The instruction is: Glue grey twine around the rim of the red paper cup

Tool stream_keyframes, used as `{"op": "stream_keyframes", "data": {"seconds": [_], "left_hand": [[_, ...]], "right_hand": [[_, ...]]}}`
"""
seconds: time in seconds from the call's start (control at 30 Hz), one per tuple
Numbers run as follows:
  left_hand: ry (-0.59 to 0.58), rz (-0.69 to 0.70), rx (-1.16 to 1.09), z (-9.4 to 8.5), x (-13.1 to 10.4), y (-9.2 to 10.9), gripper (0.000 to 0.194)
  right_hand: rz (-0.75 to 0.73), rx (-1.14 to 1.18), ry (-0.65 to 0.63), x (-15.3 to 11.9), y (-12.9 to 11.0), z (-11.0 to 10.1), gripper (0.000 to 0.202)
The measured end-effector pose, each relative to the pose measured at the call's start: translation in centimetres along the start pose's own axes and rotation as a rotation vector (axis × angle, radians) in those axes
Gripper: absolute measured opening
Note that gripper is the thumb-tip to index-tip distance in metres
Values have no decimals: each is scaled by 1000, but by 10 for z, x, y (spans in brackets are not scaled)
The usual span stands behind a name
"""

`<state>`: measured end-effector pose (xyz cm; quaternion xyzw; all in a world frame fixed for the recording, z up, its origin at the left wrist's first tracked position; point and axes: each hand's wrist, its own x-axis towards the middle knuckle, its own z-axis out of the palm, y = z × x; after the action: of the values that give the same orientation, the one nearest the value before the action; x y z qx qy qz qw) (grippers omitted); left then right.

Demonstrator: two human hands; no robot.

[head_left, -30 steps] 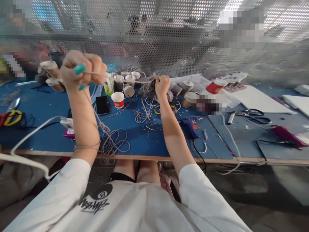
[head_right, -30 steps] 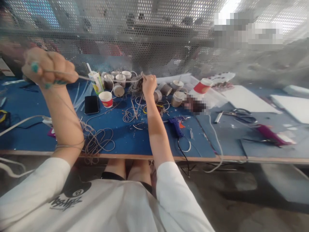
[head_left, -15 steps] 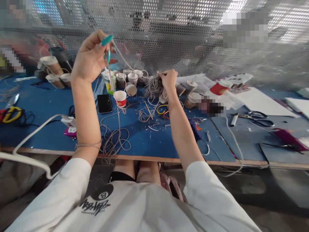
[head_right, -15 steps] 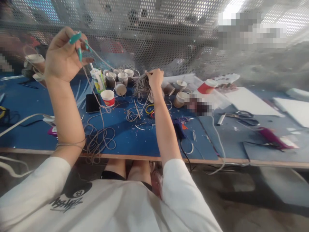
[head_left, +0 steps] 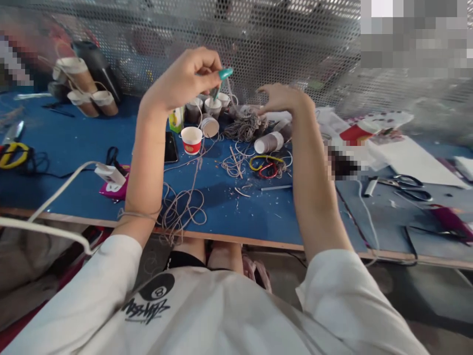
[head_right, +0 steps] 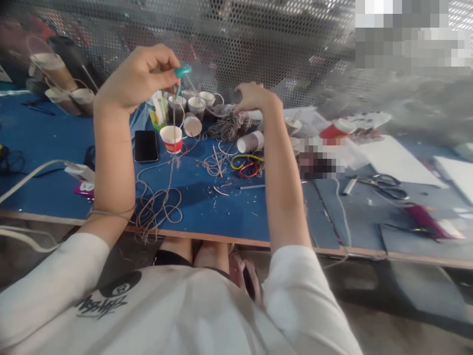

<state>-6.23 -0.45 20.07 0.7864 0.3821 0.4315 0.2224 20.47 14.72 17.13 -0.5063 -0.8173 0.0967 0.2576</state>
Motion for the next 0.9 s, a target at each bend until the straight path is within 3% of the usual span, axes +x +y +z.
{"op": "stream_keyframes", "data": {"seconds": [0.1,0.2,0.37,0.47,0.57,0.6,0.67,0.77,0.9], "left_hand": [[-57,-54,-24,16,7,0,16],[-111,-64,-8,27,10,2,19],[-158,-65,44,33,12,4,23],[-189,-56,45,34,12,4,26],[-197,-68,30,36,12,3,31],[-199,-80,31,36,12,3,31],[-174,-118,34,37,13,2,31],[-172,-212,17,37,12,2,29],[-333,-338,17,43,10,-1,24]], "right_hand": [[-98,195,-301,-43,-33,-5,97],[-163,376,-362,-75,-54,-13,110],[-174,488,-115,-92,-68,-23,82],[-155,549,-214,-94,-79,-19,64],[-171,521,-347,-94,-85,-14,14],[-171,490,-351,-94,-85,-13,9],[-141,448,-279,-94,-81,-14,21],[-46,423,-172,-96,-72,-20,23],[44,246,-107,-97,-64,-29,18]]}}
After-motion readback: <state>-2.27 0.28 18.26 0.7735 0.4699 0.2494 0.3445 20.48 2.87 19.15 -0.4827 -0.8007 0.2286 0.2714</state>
